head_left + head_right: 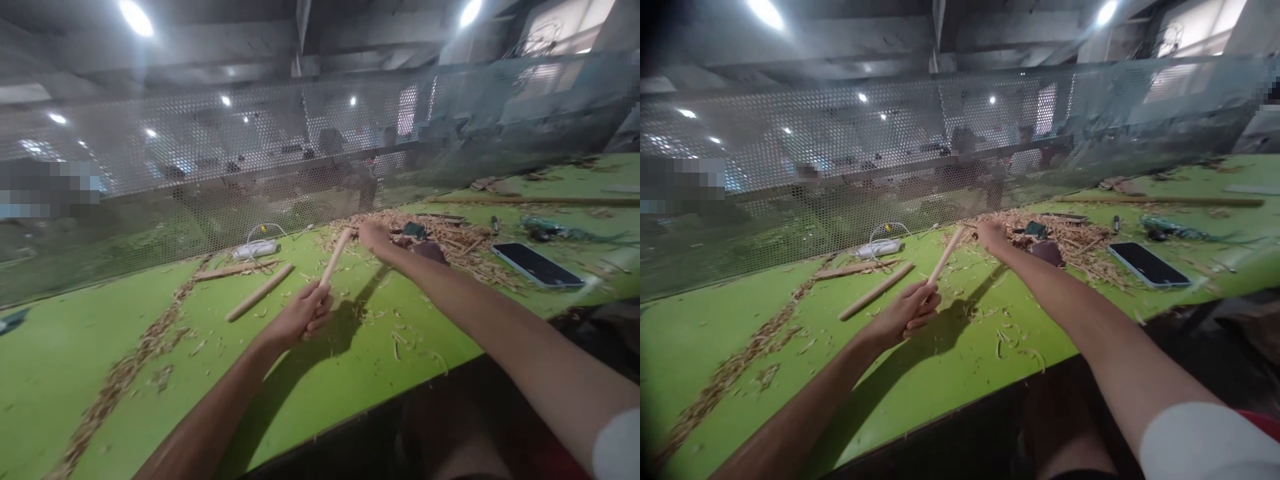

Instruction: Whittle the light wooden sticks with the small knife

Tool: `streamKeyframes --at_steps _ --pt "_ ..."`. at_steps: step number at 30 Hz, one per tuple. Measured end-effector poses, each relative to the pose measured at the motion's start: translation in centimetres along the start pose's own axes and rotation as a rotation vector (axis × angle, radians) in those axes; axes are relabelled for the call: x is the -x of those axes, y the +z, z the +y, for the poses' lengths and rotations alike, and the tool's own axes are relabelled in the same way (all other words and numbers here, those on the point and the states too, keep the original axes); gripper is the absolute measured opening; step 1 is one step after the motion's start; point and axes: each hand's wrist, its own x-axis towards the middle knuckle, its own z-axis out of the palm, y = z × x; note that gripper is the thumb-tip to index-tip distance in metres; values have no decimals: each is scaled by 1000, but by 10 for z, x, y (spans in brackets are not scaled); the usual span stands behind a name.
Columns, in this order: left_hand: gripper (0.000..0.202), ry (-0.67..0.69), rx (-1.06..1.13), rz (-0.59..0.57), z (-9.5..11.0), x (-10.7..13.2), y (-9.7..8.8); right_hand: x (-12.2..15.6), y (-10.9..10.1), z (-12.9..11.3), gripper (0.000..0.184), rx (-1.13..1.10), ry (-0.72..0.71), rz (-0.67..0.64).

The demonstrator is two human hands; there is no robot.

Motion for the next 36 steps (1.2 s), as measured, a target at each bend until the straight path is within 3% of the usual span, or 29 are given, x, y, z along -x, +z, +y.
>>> streamKeyframes --at_steps 4,11,14,17,21,24,28,33,36 --pt "37 -53 135 8 3 -4 -7 0 1 8 31 -68 71 3" --pt "23 -44 290 -160 5 -6 -13 35 10 -30 32 -269 -129 -45" --pt "24 52 248 -73 8 -4 -7 50 10 -39 29 -287 -241 -62" --pt "32 120 172 17 6 -5 -6 57 11 -36 32 -321 -367 2" --pt "39 122 132 58 -1 -12 -12 58 18 -25 30 -314 -430 124" --pt "31 139 148 54 -4 -15 -17 59 23 -25 25 -309 -480 90" --pt "32 178 99 56 -1 -13 -13 66 21 -32 27 -292 -437 52" --pt "48 212 -147 131 -5 -9 0 72 3 -38 28 -70 -268 67" --pt "51 190 -185 164 -12 -12 3 72 -1 -42 32 37 -236 40"
